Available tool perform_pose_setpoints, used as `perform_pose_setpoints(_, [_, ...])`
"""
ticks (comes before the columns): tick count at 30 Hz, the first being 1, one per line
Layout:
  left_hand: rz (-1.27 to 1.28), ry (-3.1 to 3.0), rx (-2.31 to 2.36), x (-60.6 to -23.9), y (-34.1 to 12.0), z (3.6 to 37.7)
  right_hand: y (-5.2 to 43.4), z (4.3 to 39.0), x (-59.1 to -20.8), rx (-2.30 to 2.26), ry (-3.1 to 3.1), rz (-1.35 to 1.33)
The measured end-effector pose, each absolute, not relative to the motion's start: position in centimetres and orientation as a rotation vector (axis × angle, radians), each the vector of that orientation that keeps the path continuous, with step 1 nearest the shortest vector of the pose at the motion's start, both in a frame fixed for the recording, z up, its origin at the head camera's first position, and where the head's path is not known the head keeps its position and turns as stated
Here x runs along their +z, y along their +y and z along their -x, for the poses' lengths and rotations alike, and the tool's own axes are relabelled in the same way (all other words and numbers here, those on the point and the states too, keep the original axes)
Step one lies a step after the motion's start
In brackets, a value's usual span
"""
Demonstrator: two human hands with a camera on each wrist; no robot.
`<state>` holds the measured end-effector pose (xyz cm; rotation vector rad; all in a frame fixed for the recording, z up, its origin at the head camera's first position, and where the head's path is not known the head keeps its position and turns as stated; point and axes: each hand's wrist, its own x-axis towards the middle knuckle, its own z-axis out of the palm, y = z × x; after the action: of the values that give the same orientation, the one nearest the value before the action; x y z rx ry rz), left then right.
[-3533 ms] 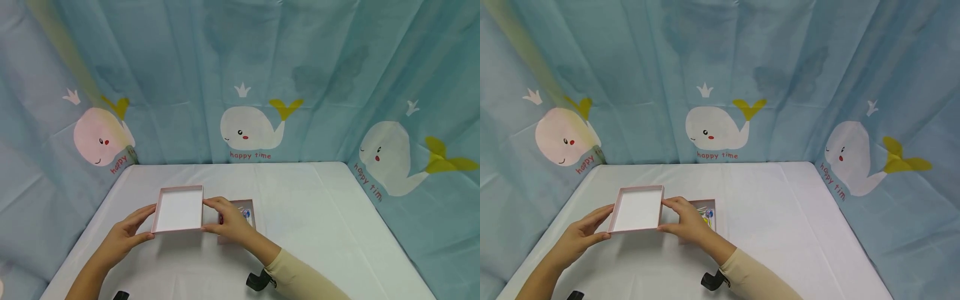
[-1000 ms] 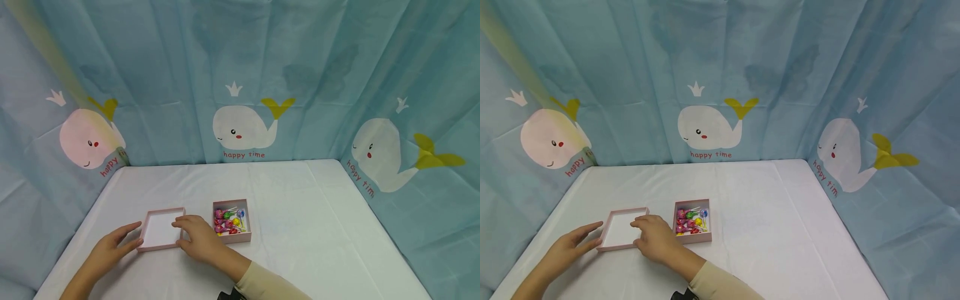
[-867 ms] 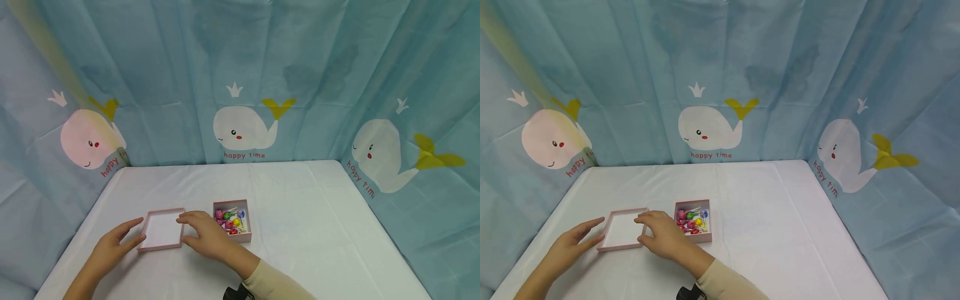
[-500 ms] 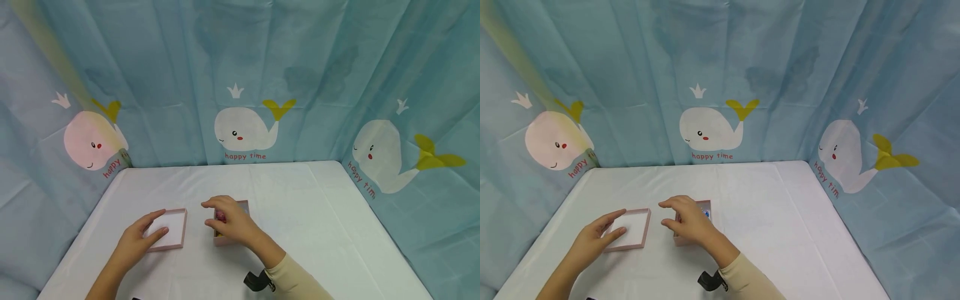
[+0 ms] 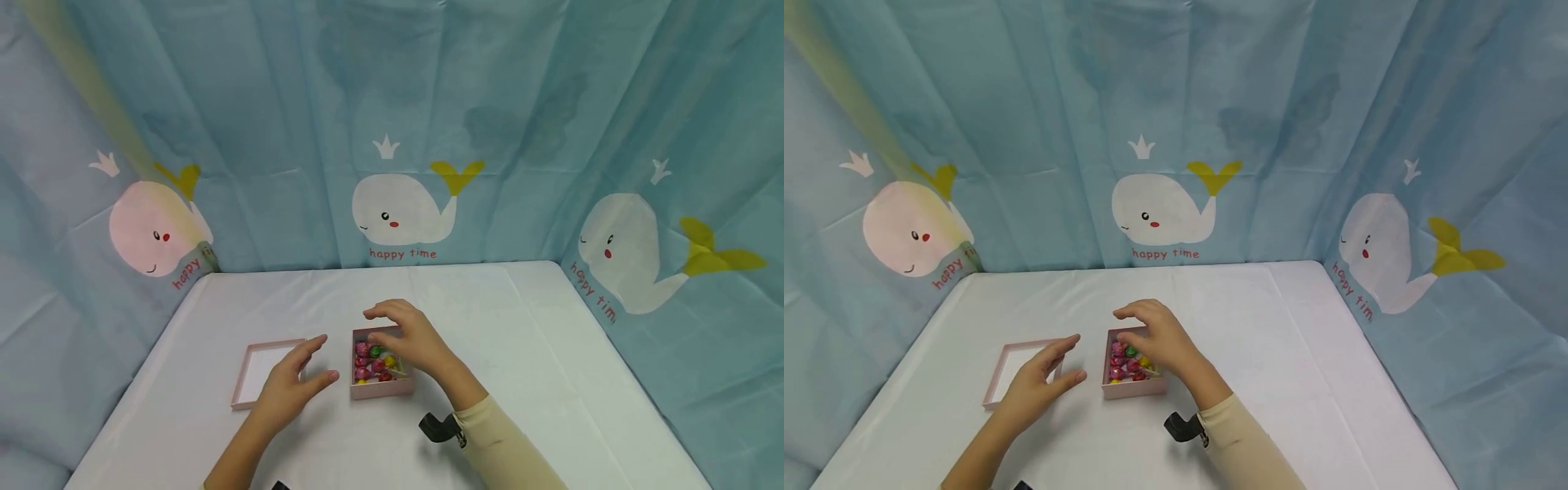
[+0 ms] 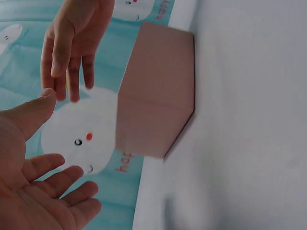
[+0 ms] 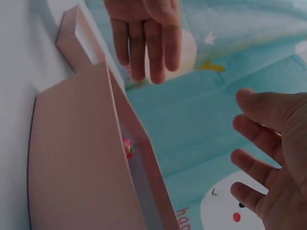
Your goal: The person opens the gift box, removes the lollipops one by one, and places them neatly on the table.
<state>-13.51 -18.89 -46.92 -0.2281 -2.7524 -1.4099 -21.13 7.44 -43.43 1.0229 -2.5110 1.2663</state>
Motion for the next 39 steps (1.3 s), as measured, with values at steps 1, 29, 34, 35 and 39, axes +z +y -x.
perform_pose_setpoints(1, [0.218,-2.754,-1.423,-47.0,-18.4,13.6,7.5,21.4,-43.6,1.258,-2.516,-1.029])
perform_pose_setpoints(29, [0.169,-2.644,-1.553,-51.5,-13.2,15.0,6.4,26.3,-48.0,1.098,-2.753,-1.297])
perform_pose_setpoints(34, [0.169,-2.606,-1.581,-52.0,-13.3,15.1,6.0,26.6,-48.5,1.030,-2.769,-1.292])
perform_pose_setpoints(35, [0.169,-2.601,-1.589,-52.0,-13.3,15.1,5.9,26.7,-48.5,1.012,-2.778,-1.286])
perform_pose_setpoints(39, [0.164,-2.577,-1.617,-52.2,-13.5,15.0,5.5,26.7,-48.7,0.943,-2.805,-1.245])
